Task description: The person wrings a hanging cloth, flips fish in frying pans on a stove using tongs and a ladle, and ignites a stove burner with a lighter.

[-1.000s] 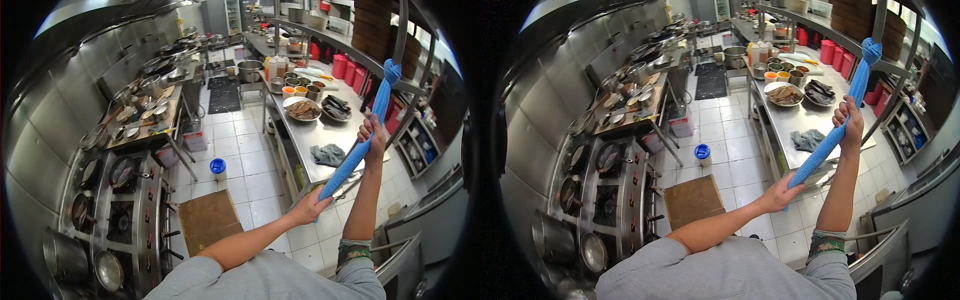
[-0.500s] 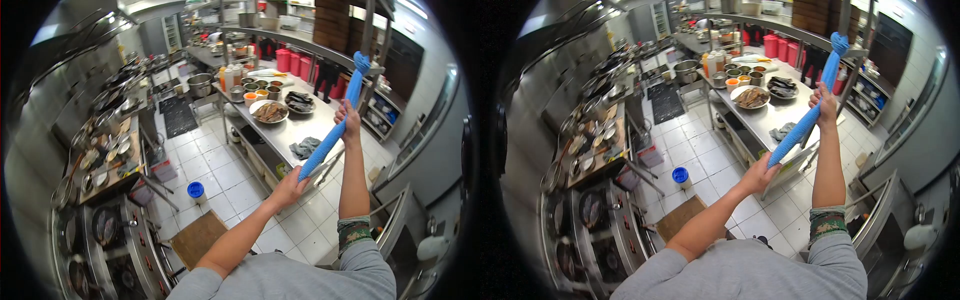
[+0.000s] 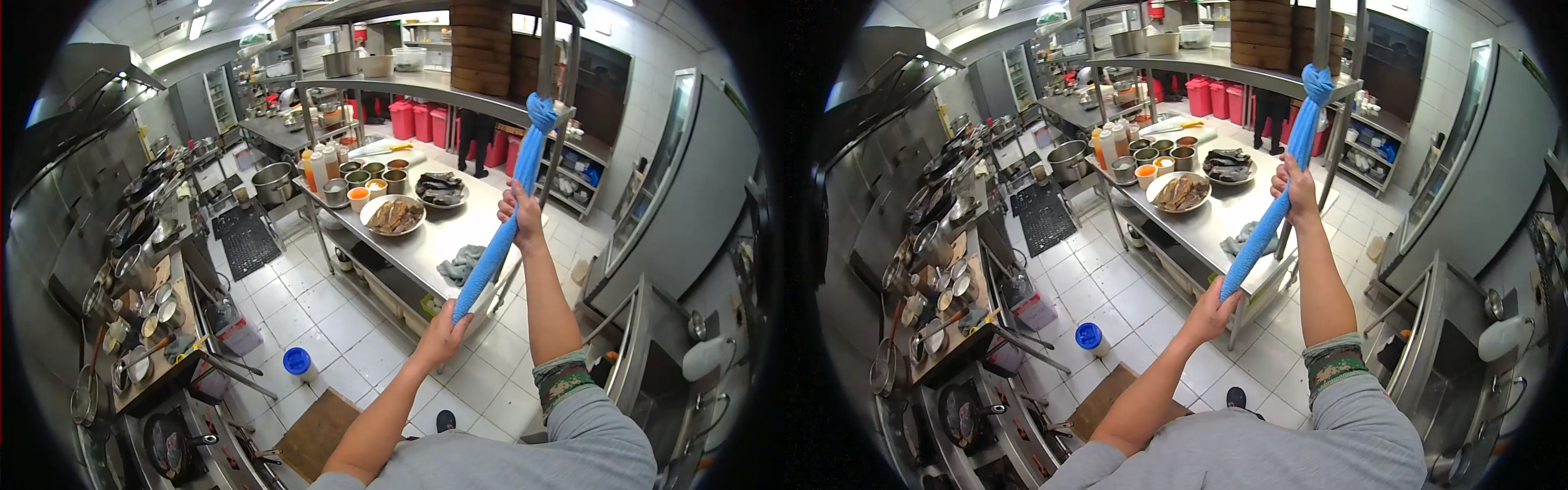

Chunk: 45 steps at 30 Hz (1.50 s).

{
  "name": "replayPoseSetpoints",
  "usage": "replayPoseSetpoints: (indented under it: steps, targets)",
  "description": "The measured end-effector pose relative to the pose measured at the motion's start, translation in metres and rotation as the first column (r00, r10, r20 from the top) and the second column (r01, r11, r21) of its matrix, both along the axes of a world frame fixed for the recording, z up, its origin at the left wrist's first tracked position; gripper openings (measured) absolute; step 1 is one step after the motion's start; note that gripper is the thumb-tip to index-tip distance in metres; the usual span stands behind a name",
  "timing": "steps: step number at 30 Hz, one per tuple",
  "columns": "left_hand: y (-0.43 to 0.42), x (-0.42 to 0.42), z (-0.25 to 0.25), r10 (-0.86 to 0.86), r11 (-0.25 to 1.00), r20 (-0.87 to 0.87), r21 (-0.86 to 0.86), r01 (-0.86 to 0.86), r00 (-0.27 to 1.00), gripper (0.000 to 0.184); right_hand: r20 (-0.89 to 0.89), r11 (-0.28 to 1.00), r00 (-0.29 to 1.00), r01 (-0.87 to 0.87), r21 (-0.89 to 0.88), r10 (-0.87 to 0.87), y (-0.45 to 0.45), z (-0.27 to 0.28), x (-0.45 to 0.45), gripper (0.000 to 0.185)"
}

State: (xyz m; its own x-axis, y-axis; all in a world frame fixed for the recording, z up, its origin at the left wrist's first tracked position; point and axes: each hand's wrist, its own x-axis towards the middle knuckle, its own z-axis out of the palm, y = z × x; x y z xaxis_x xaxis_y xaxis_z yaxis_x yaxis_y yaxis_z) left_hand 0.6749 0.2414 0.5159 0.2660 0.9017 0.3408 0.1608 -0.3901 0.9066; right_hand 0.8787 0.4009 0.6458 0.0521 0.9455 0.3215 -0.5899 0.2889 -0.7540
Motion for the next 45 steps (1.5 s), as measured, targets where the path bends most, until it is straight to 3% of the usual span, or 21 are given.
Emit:
replayPoseSetpoints:
  steps: [10,13,14,16,17,18,25,29,36,37,40,45]
  targets:
    - [0.061,0.035,-0.039,-0.013,0.995,-0.057,-0.102,0.007,0.998,0.026,-0.004,0.986,0.987,-0.159,0.046,0.159,0.065,-0.039,0.035,0.026]
    - [0.082,0.043,-0.051,-0.017,0.989,-0.020,-0.149,0.014,1.000,0.025,-0.057,0.928,0.934,-0.342,0.151,0.353,0.114,-0.079,0.067,0.023]
    - [0.086,0.047,-0.052,0.001,0.989,-0.010,-0.145,-0.002,1.000,0.025,0.081,0.969,0.991,-0.120,0.216,0.105,0.138,-0.106,0.078,0.030]
    - [0.101,0.058,-0.061,0.042,0.993,0.015,-0.112,-0.040,0.999,0.025,0.019,0.931,0.961,-0.273,0.242,0.277,0.152,-0.101,0.088,0.030]
    - [0.105,0.066,-0.069,0.039,0.994,0.022,-0.100,-0.036,0.999,0.025,-0.081,0.835,0.843,-0.508,0.212,0.533,0.153,-0.089,0.089,0.023]
    - [0.099,0.070,-0.075,0.010,0.997,0.026,-0.081,-0.008,1.000,0.025,-0.053,0.922,0.927,-0.361,0.144,0.371,0.111,-0.060,0.064,0.018]
    - [0.094,0.069,-0.064,0.037,0.994,0.030,-0.102,-0.034,0.999,0.022,0.025,0.785,0.834,-0.528,0.325,0.551,0.110,-0.060,0.063,0.021]
    - [0.095,0.063,-0.069,0.058,0.996,-0.025,-0.068,-0.059,0.998,0.021,-0.001,0.812,0.858,-0.485,0.326,0.513,0.100,-0.054,0.049,0.016]
    - [0.058,0.037,-0.039,0.037,0.998,-0.006,-0.046,-0.037,0.999,0.022,-0.032,0.720,0.772,-0.576,0.387,0.635,0.087,-0.052,0.042,0.021]
    - [0.052,0.034,-0.038,0.019,0.997,-0.010,-0.069,-0.019,1.000,0.023,-0.059,0.802,0.844,-0.482,0.354,0.533,0.072,-0.048,0.038,0.017]
    - [0.037,0.024,-0.035,-0.033,0.998,-0.007,-0.056,0.033,0.999,0.023,-0.088,0.878,0.901,-0.386,0.284,0.425,0.055,-0.045,0.042,0.017]
    - [0.010,-0.002,-0.022,-0.105,0.994,-0.008,-0.026,0.104,0.994,0.023,-0.002,0.901,0.936,-0.339,0.271,0.352,0.031,-0.030,0.035,0.022]
